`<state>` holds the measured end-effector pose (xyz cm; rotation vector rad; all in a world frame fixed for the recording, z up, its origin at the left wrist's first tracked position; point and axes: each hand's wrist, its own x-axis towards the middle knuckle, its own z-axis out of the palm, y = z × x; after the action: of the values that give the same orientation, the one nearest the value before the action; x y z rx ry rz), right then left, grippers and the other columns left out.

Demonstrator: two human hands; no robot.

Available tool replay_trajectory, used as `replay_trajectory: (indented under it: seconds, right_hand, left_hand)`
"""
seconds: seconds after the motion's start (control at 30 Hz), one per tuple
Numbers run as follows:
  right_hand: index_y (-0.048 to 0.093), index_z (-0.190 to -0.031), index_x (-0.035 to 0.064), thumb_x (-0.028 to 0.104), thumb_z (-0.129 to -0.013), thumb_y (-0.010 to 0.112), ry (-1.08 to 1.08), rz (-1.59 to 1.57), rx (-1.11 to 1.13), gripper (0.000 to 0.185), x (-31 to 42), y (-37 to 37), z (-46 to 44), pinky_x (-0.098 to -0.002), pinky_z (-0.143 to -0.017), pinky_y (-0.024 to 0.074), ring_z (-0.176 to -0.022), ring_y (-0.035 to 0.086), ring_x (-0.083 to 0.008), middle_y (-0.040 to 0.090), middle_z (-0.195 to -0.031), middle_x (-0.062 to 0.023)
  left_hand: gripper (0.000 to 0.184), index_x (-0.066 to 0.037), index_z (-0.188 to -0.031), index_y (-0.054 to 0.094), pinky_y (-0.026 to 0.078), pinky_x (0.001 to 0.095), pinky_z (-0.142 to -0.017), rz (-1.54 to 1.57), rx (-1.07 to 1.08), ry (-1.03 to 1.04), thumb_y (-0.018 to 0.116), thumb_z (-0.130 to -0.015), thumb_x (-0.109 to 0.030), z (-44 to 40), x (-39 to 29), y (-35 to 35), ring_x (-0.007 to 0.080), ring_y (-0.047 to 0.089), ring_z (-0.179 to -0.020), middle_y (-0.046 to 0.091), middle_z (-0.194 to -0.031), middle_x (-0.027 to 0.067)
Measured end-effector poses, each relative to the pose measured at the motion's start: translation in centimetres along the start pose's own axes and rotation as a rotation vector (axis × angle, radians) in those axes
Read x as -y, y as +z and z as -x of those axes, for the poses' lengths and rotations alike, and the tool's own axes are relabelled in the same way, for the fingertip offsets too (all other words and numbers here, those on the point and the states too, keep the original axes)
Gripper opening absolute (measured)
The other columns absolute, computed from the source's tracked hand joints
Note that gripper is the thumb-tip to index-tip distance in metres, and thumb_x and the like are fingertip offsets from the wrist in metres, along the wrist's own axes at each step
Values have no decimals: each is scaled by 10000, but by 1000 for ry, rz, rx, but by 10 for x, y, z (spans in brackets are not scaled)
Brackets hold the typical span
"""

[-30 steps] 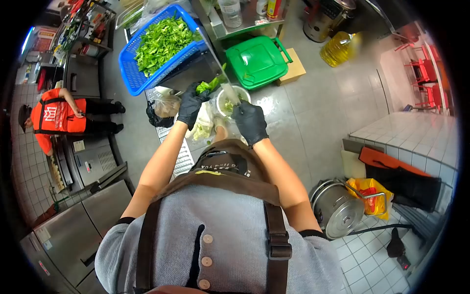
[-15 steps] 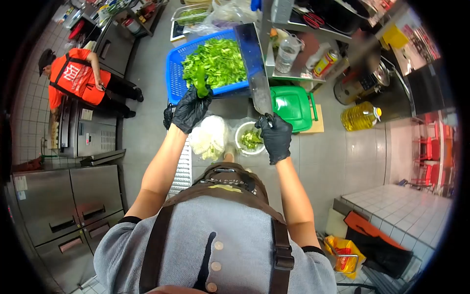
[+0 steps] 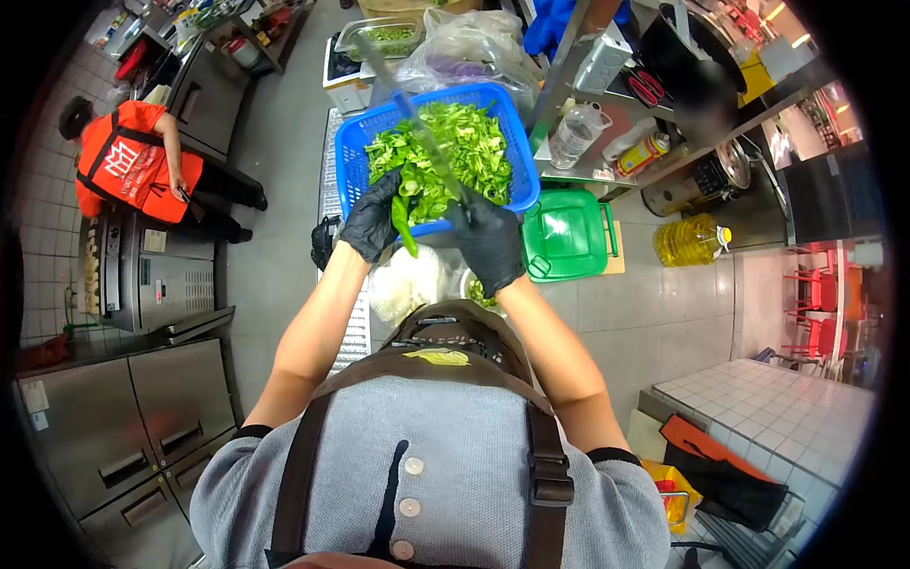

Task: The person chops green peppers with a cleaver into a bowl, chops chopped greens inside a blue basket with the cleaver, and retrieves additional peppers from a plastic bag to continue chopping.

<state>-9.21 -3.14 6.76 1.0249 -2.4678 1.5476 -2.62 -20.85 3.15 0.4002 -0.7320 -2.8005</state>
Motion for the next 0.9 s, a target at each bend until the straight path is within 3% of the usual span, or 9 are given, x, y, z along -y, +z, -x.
replay_trajectory:
  seconds: [0.2,0.3,0.33,0.47,0.53,0.63,0.7,0.8,0.9]
  right_hand:
    - [615,-1092,102,83,-793,653,-359,295,7,302,12,12,-9,-353,-526,500,-599,640,-259,653,-730,-121]
    - [616,-1101,110,104,-789,666,-452,447,21,316,17,8,-16,-355,-492,480,-540,612,-260,632,-681,-102]
    - [612,-1112,114,104,-778,667,-474,430,25,339,17,8,-16,-356,-488,477,-541,607,-257,628,-685,-97]
    - [585,-1169,120,94,-724,658,-569,442,59,452,4,5,-18,-363,-491,473,-575,600,-248,620,-723,-83]
    - [568,-1199,119,87,-699,646,-576,493,86,507,2,0,-18,-364,-498,475,-599,601,-240,619,-745,-78]
    - [548,-1231,119,83,-681,632,-555,542,119,557,0,-8,-19,-363,-499,472,-605,594,-229,610,-743,-67]
    - [541,-1243,121,81,-684,631,-581,522,138,568,-11,-9,-20,-361,-491,466,-584,583,-225,596,-711,-58]
    - [565,-1212,119,84,-690,628,-540,499,145,527,-7,-9,-20,-360,-493,466,-572,580,-226,592,-694,-54]
    - [590,-1172,110,86,-703,634,-565,522,92,472,-7,-8,-21,-360,-495,474,-584,595,-233,618,-725,-61]
  left_hand:
    - [318,-1,-1218,459,468,346,-877,368,-133,-76,454,-907,-64,-22,-7,-20,263,567,-993,574,-1097,140]
    - [196,-61,-1046,523,506,416,-843,380,-201,0,412,-959,-198,-24,-12,-20,280,593,-910,597,-979,138]
    - [198,-77,-1033,524,511,418,-826,-67,-233,86,427,-956,-231,-22,-11,-18,279,592,-889,595,-951,127]
    - [255,-100,-1024,528,510,417,-811,276,-213,23,441,-946,-326,-24,-15,-21,259,586,-886,588,-979,122]
    - [236,-100,-1021,528,505,438,-803,891,69,-253,448,-942,-306,-32,-11,-46,259,581,-885,584,-980,114]
    - [241,-80,-1035,527,492,436,-772,25,-1,48,461,-914,-277,-38,-2,-49,251,580,-905,588,-999,112]
    - [243,-70,-1035,525,485,435,-762,342,-269,-70,446,-911,-262,-19,-11,-10,245,575,-908,589,-999,111]
    - [237,-74,-1041,523,495,421,-779,436,16,-42,424,-935,-262,-34,0,-37,244,569,-917,585,-1007,123]
    - [192,-84,-1021,534,508,418,-796,857,141,-240,437,-946,-232,-43,9,-61,244,575,-891,590,-977,110]
